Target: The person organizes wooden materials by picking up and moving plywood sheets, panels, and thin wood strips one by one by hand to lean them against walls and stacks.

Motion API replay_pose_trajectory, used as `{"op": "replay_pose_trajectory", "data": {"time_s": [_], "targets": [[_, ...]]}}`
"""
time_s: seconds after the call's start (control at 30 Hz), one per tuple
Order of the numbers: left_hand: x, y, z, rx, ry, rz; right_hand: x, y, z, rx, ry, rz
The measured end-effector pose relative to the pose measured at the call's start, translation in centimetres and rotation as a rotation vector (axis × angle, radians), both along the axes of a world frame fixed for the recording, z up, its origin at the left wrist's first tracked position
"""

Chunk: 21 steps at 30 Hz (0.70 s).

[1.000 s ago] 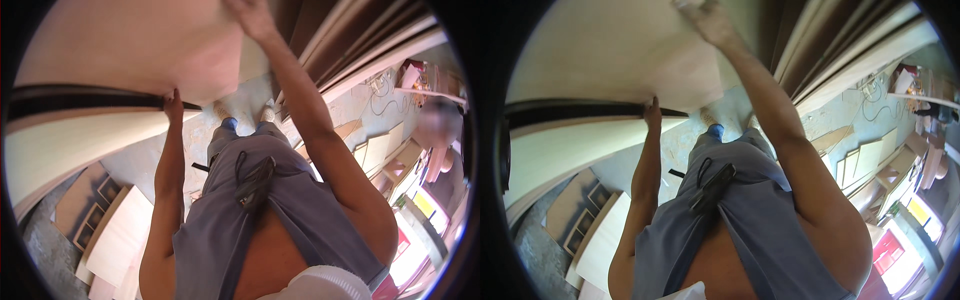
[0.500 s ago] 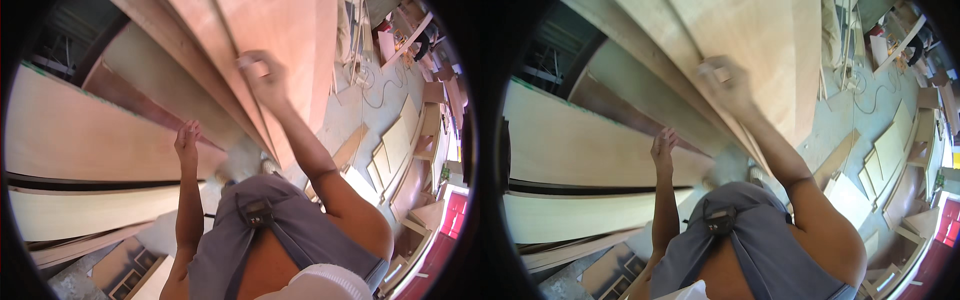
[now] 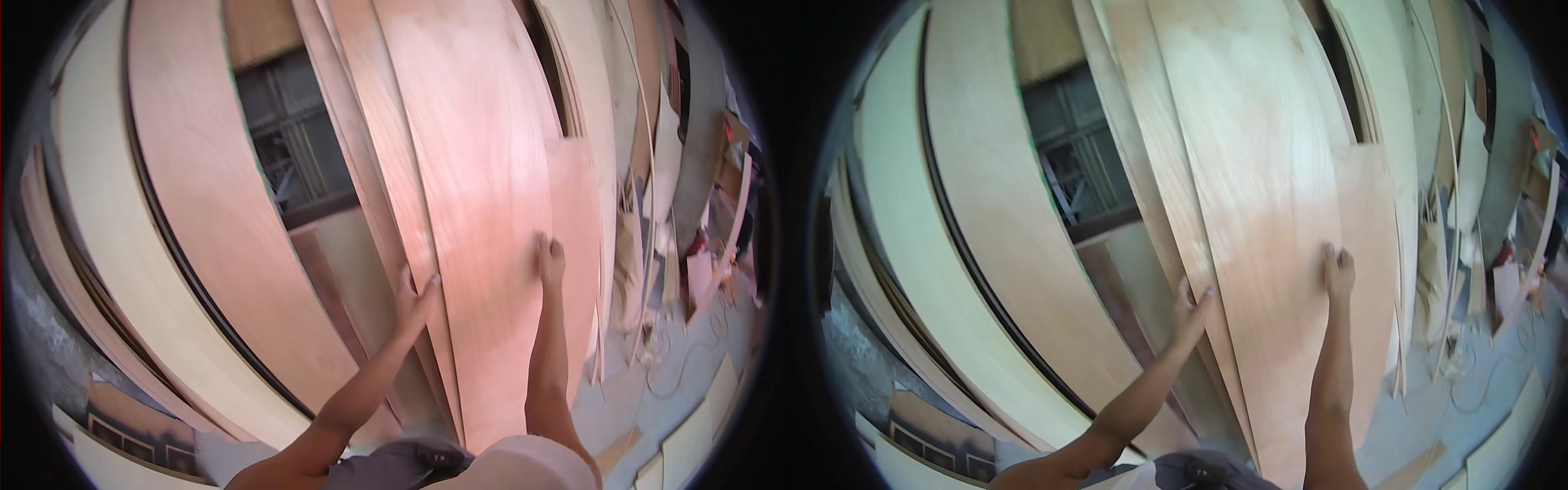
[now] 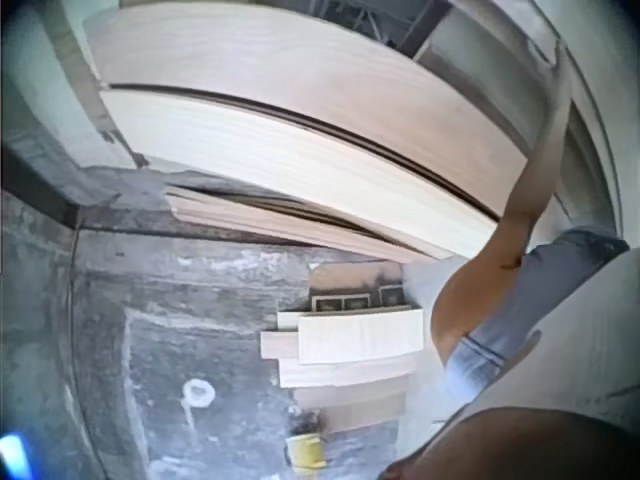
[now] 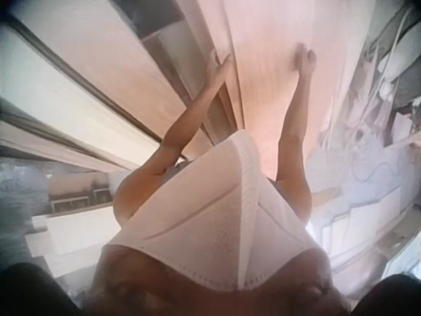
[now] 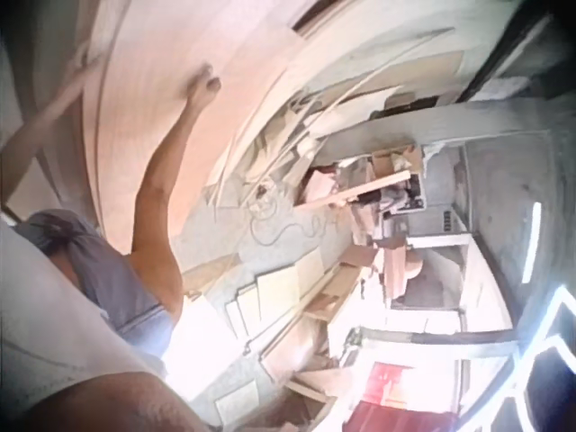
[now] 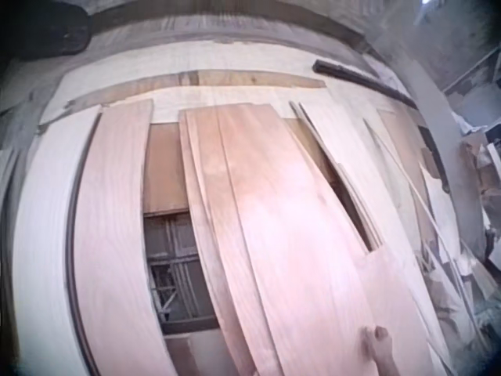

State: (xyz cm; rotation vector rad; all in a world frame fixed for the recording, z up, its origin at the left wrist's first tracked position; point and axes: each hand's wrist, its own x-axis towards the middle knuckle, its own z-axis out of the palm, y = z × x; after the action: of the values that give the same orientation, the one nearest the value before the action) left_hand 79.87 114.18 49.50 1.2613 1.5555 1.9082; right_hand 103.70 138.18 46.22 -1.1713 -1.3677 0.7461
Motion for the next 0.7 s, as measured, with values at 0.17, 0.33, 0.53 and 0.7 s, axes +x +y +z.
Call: {"op": "replay_pose_trajectory", "data": {"time_s": [0.17, 0.33, 0.53, 0.7], "targets": [[0.3, 2.3, -2.2, 0.183, 0.336, 0.343, -2.2, -2.7, 1.7, 0.028, 0.155, 0.143], [0.5, 1.5, -0.9, 0.101, -0.022, 0.286, -5.3, -4.9, 1.3, 0.264, 0.064, 0.009], [-2.8, 3.5, -3.5, 0.131, 0.293, 0.385, -4.8, -4.3, 3.2, 0.123, -0.199, -0.03], [-2.3, 2.6, -2.4, 0.071, 0.165, 0.198, -3.6, -4.4, 4.0, 0.021, -0.227, 0.025]]}}
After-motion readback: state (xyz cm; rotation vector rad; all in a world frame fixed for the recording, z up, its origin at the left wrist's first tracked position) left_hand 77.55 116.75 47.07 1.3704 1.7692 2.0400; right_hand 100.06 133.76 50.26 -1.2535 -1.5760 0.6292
